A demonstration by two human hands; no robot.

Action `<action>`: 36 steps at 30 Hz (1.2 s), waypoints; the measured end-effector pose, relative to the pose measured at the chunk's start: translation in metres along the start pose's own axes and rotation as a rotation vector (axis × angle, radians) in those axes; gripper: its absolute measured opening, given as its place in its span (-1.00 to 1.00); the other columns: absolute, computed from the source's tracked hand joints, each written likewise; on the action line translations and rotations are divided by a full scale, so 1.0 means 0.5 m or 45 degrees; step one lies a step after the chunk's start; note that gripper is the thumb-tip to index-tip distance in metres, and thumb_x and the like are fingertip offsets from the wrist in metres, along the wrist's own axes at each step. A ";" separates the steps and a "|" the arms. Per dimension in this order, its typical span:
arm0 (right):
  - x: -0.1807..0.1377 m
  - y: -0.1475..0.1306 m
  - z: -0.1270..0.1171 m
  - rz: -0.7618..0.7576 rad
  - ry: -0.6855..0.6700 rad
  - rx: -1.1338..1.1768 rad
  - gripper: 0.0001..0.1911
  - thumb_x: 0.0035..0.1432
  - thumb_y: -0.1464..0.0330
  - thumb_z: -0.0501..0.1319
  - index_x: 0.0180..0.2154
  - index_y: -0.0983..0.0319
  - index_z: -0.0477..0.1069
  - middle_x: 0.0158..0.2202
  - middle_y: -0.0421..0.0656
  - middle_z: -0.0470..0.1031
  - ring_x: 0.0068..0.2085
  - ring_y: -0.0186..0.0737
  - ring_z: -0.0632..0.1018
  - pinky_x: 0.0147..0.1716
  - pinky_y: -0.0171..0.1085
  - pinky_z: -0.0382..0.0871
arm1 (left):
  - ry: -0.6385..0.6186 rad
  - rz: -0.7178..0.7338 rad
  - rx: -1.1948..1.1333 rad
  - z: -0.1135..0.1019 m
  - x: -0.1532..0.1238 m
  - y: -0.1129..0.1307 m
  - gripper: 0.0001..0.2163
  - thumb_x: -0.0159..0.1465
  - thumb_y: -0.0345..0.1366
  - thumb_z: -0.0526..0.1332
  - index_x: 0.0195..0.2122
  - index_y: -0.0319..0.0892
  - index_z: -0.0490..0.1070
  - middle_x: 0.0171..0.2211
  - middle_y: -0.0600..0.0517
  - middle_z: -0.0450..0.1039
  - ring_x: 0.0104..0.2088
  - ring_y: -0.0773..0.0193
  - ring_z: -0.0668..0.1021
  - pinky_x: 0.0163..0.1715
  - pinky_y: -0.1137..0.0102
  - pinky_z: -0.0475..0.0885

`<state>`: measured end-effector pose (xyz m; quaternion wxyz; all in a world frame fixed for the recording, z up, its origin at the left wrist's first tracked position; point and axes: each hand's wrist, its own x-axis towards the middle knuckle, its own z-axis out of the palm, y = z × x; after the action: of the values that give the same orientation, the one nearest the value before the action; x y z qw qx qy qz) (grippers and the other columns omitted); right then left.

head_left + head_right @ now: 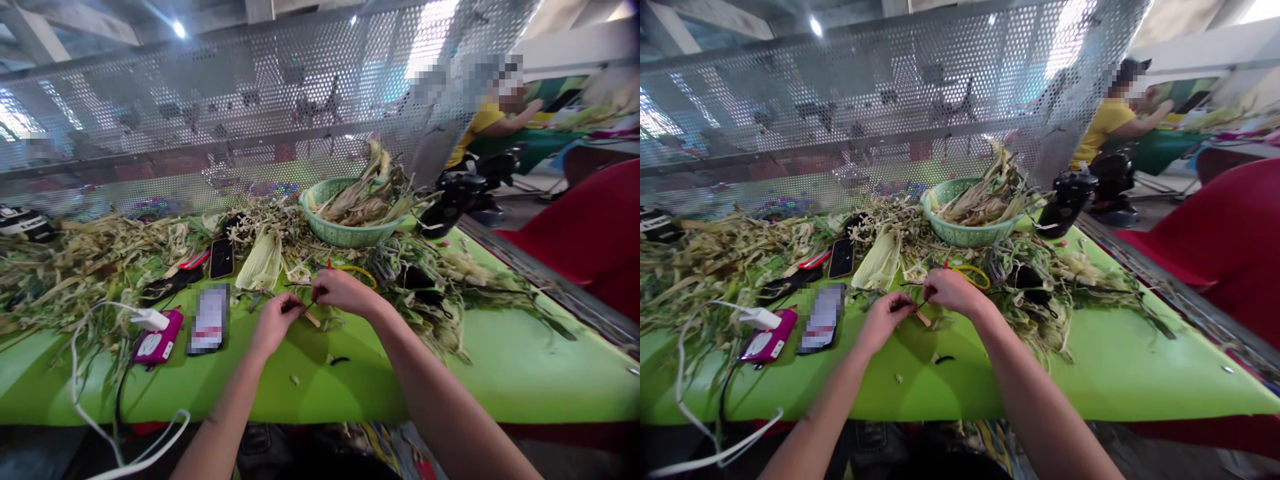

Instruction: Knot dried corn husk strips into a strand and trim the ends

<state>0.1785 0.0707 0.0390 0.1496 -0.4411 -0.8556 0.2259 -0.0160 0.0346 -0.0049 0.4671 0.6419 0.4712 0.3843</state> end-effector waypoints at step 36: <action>0.004 -0.032 0.016 0.083 0.064 0.028 -0.89 -0.05 0.44 0.26 -0.42 0.23 0.56 -0.40 -0.17 0.57 -0.36 -0.25 0.50 -0.41 -0.39 0.19 | 0.071 -0.078 -0.115 0.004 0.005 -0.002 -0.88 0.08 -0.33 0.26 -0.36 -0.24 0.45 -0.45 0.04 0.46 -0.45 0.33 0.45 -0.56 0.53 0.24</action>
<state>0.1627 0.0619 0.0405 0.1684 -0.4725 -0.8343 0.2288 -0.0137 0.0368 -0.0066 0.4939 0.5944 0.4857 0.4085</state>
